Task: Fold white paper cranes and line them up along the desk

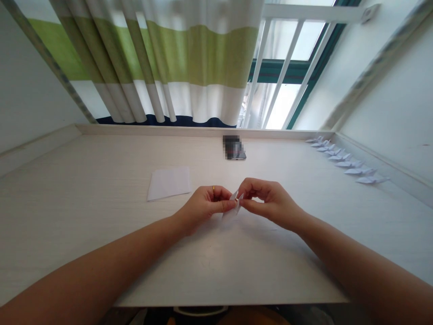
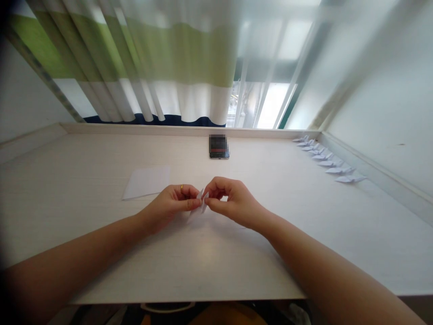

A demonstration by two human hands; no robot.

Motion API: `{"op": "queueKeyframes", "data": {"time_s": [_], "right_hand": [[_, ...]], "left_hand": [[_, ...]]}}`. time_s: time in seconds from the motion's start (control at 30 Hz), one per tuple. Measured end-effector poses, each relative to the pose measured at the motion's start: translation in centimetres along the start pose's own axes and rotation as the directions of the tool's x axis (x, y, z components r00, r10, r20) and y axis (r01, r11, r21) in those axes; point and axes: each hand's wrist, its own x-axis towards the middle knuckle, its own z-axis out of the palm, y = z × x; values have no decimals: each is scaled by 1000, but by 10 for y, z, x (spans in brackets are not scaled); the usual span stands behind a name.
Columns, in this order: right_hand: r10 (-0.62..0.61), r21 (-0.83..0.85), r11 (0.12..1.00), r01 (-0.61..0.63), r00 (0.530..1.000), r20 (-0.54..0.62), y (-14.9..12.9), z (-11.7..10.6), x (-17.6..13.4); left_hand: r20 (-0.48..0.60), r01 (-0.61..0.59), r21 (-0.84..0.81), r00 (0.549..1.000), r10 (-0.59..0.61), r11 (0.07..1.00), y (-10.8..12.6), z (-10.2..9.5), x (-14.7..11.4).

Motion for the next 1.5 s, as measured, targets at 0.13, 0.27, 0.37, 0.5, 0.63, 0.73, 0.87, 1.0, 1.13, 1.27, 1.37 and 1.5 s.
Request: {"op": "queueKeyframes", "data": {"time_s": [0.13, 0.27, 0.37, 0.5, 0.63, 0.73, 0.87, 1.0, 1.13, 1.27, 1.37, 1.5], "right_hand": [[-31, -134, 990, 42, 996, 87, -4, -8, 0], [-39, -173, 982, 70, 983, 181, -5, -14, 0], [-13, -174, 983, 58, 967, 253, -5, -15, 0], [-123, -206, 962, 178, 959, 254, -6, -16, -1], [-310, -289, 884, 369, 923, 229, -5, -17, -2], [-382, -340, 830, 442, 895, 232, -3, -18, -2], [-421, -374, 790, 486, 873, 246, -4, -18, -3], [-450, -394, 765, 510, 860, 240, -5, -17, -5], [-483, -382, 763, 522, 853, 199, -4, -15, -5], [-485, -348, 783, 516, 856, 177, -4, -15, -6], [-497, -337, 776, 533, 846, 192, -3, -16, -6], [-515, -347, 743, 572, 820, 249, -2, -19, -5]], "left_hand": [[79, 71, 32, 994, -73, 997, -1, 0, -2], [146, 125, 46, 981, -131, 991, 0, 0, -3], [188, 173, 58, 965, -181, 983, 1, 0, -5], [189, 167, 45, 967, -172, 985, 0, 0, -4], [183, 141, 36, 972, -146, 989, -2, -1, -2], [209, 137, 21, 968, -139, 990, -1, -2, -2], [238, 139, -28, 963, -128, 990, 2, 0, -3], [210, 185, -71, 963, -167, 980, 4, 1, -4], [182, 215, -30, 961, -207, 976, 4, 3, -6], [187, 164, 5, 969, -162, 986, 4, 3, -7], [199, 142, 17, 969, -143, 990, 5, 3, -8], [205, 107, 49, 972, -115, 993, 7, 3, -9]]}}
